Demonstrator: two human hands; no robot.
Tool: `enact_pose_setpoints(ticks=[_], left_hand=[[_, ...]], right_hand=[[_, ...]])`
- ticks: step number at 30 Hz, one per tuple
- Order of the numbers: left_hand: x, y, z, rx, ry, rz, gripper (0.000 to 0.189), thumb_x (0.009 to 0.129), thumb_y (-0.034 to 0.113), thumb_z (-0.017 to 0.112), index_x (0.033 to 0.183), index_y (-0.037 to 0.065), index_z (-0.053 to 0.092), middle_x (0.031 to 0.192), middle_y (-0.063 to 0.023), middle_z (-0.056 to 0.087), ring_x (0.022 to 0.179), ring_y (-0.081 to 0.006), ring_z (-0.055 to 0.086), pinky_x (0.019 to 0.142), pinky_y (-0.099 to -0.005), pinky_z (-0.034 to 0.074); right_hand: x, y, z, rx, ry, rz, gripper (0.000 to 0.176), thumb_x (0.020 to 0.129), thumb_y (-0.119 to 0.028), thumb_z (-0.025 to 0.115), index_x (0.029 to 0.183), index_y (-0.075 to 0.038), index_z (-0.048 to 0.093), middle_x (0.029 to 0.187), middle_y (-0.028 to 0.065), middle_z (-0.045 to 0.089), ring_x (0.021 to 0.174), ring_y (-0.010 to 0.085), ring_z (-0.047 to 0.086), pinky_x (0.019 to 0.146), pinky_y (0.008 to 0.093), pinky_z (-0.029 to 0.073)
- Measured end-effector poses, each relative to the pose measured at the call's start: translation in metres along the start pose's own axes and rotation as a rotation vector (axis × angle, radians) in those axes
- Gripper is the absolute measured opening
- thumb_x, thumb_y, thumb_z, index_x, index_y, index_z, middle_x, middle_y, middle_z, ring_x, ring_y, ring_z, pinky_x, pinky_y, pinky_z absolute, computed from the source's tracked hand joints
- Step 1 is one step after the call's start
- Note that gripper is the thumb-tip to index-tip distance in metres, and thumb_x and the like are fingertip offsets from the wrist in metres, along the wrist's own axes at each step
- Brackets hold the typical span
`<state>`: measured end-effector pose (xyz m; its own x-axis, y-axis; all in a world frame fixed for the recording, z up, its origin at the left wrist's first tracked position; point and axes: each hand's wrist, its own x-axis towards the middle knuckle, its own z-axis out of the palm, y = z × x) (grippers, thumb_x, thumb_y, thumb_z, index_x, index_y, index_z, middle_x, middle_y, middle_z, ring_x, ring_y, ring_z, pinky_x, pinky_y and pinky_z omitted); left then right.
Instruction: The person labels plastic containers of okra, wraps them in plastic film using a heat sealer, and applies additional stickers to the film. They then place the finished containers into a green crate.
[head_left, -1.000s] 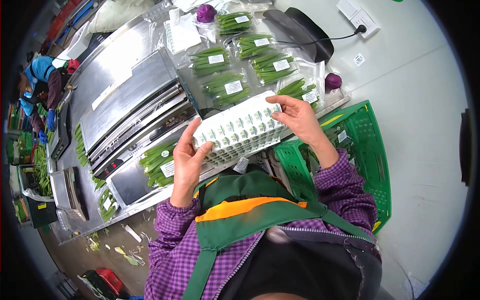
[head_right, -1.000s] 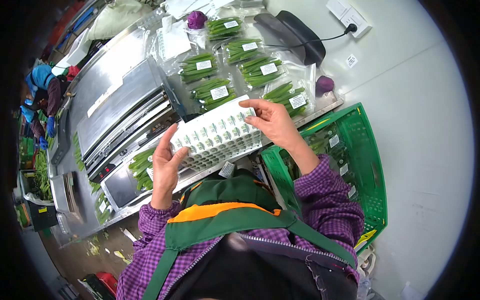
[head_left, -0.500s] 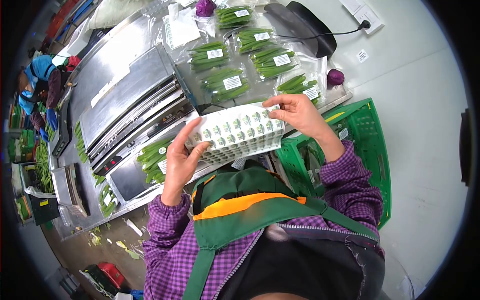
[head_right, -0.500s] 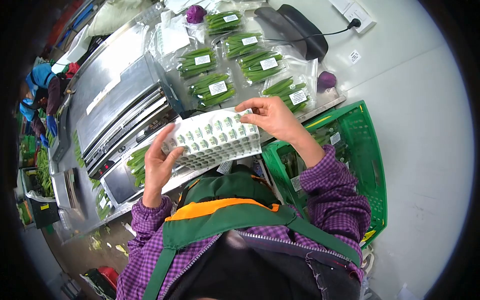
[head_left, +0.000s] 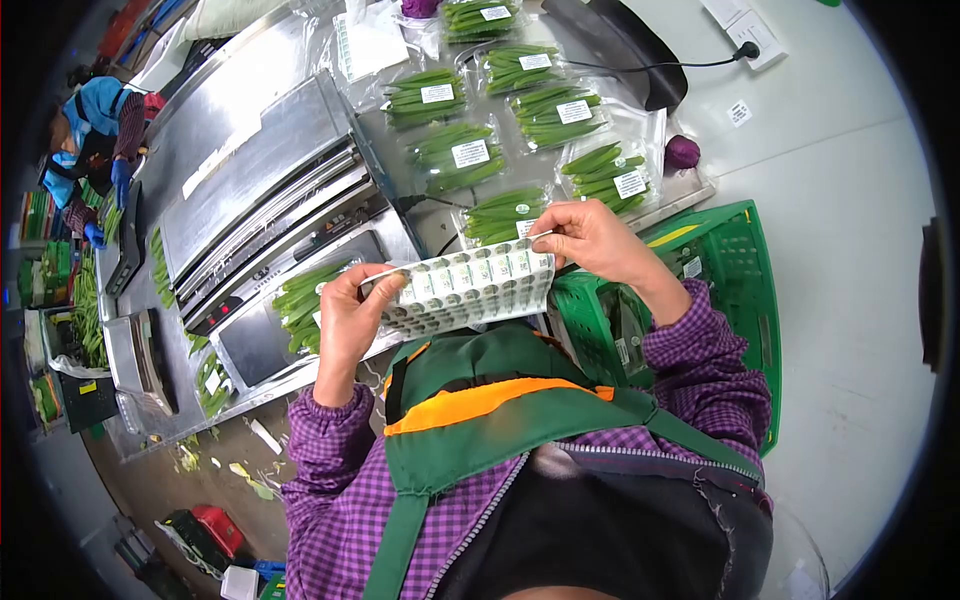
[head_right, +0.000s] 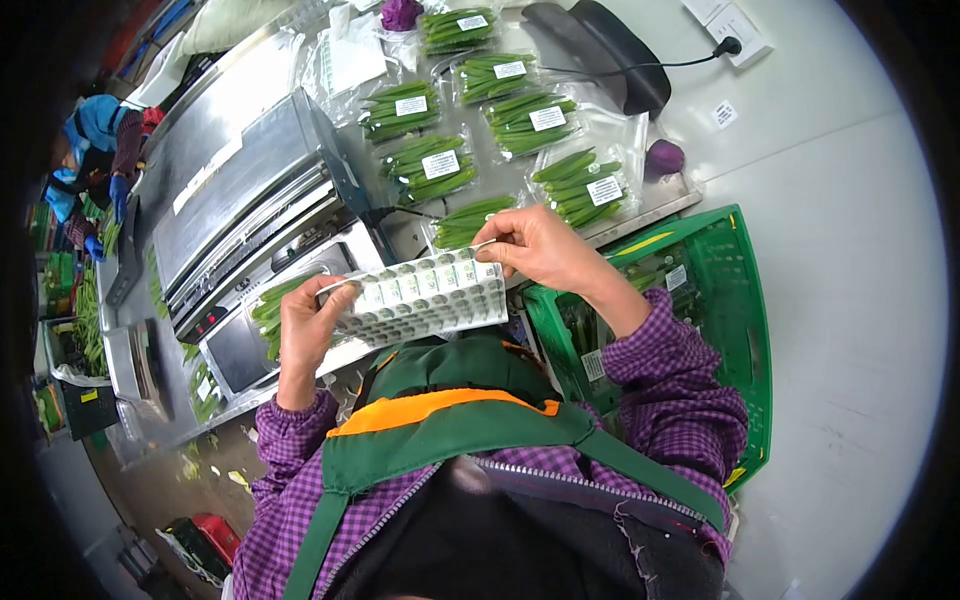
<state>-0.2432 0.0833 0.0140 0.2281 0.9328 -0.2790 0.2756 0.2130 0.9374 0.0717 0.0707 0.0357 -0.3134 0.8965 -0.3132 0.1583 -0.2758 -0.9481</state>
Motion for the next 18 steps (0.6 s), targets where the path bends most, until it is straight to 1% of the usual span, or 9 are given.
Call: enact_pose_setpoints(ticks=[2, 5, 6, 7, 8, 9, 11, 14, 18], left_hand=[[0.003, -0.005, 0.002, 0.076, 0.054, 0.214, 0.014, 0.081, 0.009, 0.068, 0.088, -0.002, 0.064, 0.096, -0.0079, 0.063, 0.087, -0.0076, 0.054, 0.072, -0.0201, 0.042], [0.005, -0.002, 0.012, 0.045, 0.147, 0.295, 0.015, 0.083, 0.011, 0.066, 0.088, -0.003, 0.063, 0.101, -0.0092, 0.061, 0.091, -0.0080, 0.052, 0.073, -0.0200, 0.041], [0.005, -0.003, 0.014, -0.040, 0.127, 0.254, 0.017, 0.085, 0.015, 0.064, 0.090, -0.002, 0.063, 0.090, -0.0045, 0.061, 0.080, -0.0059, 0.051, 0.068, -0.0192, 0.040], [0.004, -0.003, 0.014, -0.041, 0.126, 0.254, 0.017, 0.085, 0.015, 0.064, 0.090, -0.002, 0.063, 0.090, -0.0045, 0.061, 0.080, -0.0059, 0.051, 0.068, -0.0192, 0.040], [0.002, -0.002, 0.013, -0.074, 0.123, 0.144, 0.016, 0.087, 0.015, 0.062, 0.091, 0.000, 0.062, 0.088, -0.0029, 0.061, 0.078, -0.0056, 0.051, 0.067, -0.0193, 0.040], [0.000, -0.002, 0.012, -0.105, 0.122, 0.035, 0.015, 0.089, 0.016, 0.061, 0.091, 0.001, 0.061, 0.085, -0.0014, 0.062, 0.075, -0.0053, 0.052, 0.066, -0.0194, 0.041], [0.001, -0.002, 0.012, -0.103, 0.138, 0.055, 0.015, 0.089, 0.017, 0.061, 0.091, 0.002, 0.061, 0.082, 0.0003, 0.061, 0.072, -0.0045, 0.051, 0.064, -0.0184, 0.040], [0.003, -0.005, 0.009, -0.097, 0.156, 0.083, 0.016, 0.089, 0.018, 0.061, 0.092, 0.002, 0.062, 0.080, 0.0018, 0.061, 0.070, -0.0037, 0.051, 0.062, -0.0176, 0.040], [0.006, -0.012, 0.005, -0.129, 0.135, 0.068, 0.018, 0.088, 0.018, 0.061, 0.093, 0.001, 0.062, 0.081, 0.0007, 0.061, 0.071, -0.0039, 0.051, 0.063, -0.0179, 0.040]], right_hand=[[0.001, 0.003, 0.001, 0.057, -0.011, 0.067, 0.016, 0.086, -0.009, 0.061, 0.094, 0.005, 0.062, 0.079, 0.0044, 0.063, 0.070, 0.0078, 0.058, 0.058, 0.0213, 0.048], [0.003, 0.001, -0.004, -0.025, -0.074, 0.116, 0.018, 0.084, -0.012, 0.063, 0.094, 0.003, 0.062, 0.080, 0.0047, 0.062, 0.072, 0.0087, 0.057, 0.060, 0.0225, 0.047], [0.004, 0.003, -0.004, -0.024, -0.072, 0.117, 0.018, 0.084, -0.012, 0.063, 0.094, 0.003, 0.062, 0.080, 0.0047, 0.062, 0.072, 0.0087, 0.057, 0.060, 0.0225, 0.047], [0.008, 0.006, -0.003, -0.142, 0.006, -0.032, 0.019, 0.083, -0.013, 0.064, 0.095, 0.001, 0.062, 0.082, 0.0049, 0.060, 0.076, 0.0112, 0.057, 0.064, 0.0245, 0.046], [0.011, 0.008, -0.002, -0.260, 0.084, -0.182, 0.020, 0.081, -0.014, 0.065, 0.095, 0.000, 0.063, 0.083, 0.0051, 0.059, 0.080, 0.0136, 0.057, 0.067, 0.0265, 0.045], [0.011, 0.003, 0.001, -0.260, 0.084, -0.183, 0.020, 0.081, -0.014, 0.065, 0.095, 0.000, 0.063, 0.083, 0.0051, 0.059, 0.080, 0.0136, 0.057, 0.067, 0.0265, 0.045], [0.010, -0.013, 0.007, -0.480, 0.191, -0.356, 0.020, 0.078, -0.013, 0.066, 0.095, -0.003, 0.064, 0.086, 0.0060, 0.057, 0.087, 0.0199, 0.055, 0.074, 0.0315, 0.043], [0.019, -0.005, 0.007, -0.637, 0.161, -0.493, 0.018, 0.076, -0.013, 0.067, 0.092, -0.004, 0.065, 0.085, 0.0065, 0.057, 0.086, 0.0242, 0.054, 0.075, 0.0337, 0.043], [0.023, -0.008, 0.013, -0.741, 0.198, -0.555, 0.015, 0.077, -0.013, 0.066, 0.089, -0.004, 0.066, 0.086, 0.0057, 0.058, 0.084, 0.0237, 0.054, 0.073, 0.0338, 0.044]])
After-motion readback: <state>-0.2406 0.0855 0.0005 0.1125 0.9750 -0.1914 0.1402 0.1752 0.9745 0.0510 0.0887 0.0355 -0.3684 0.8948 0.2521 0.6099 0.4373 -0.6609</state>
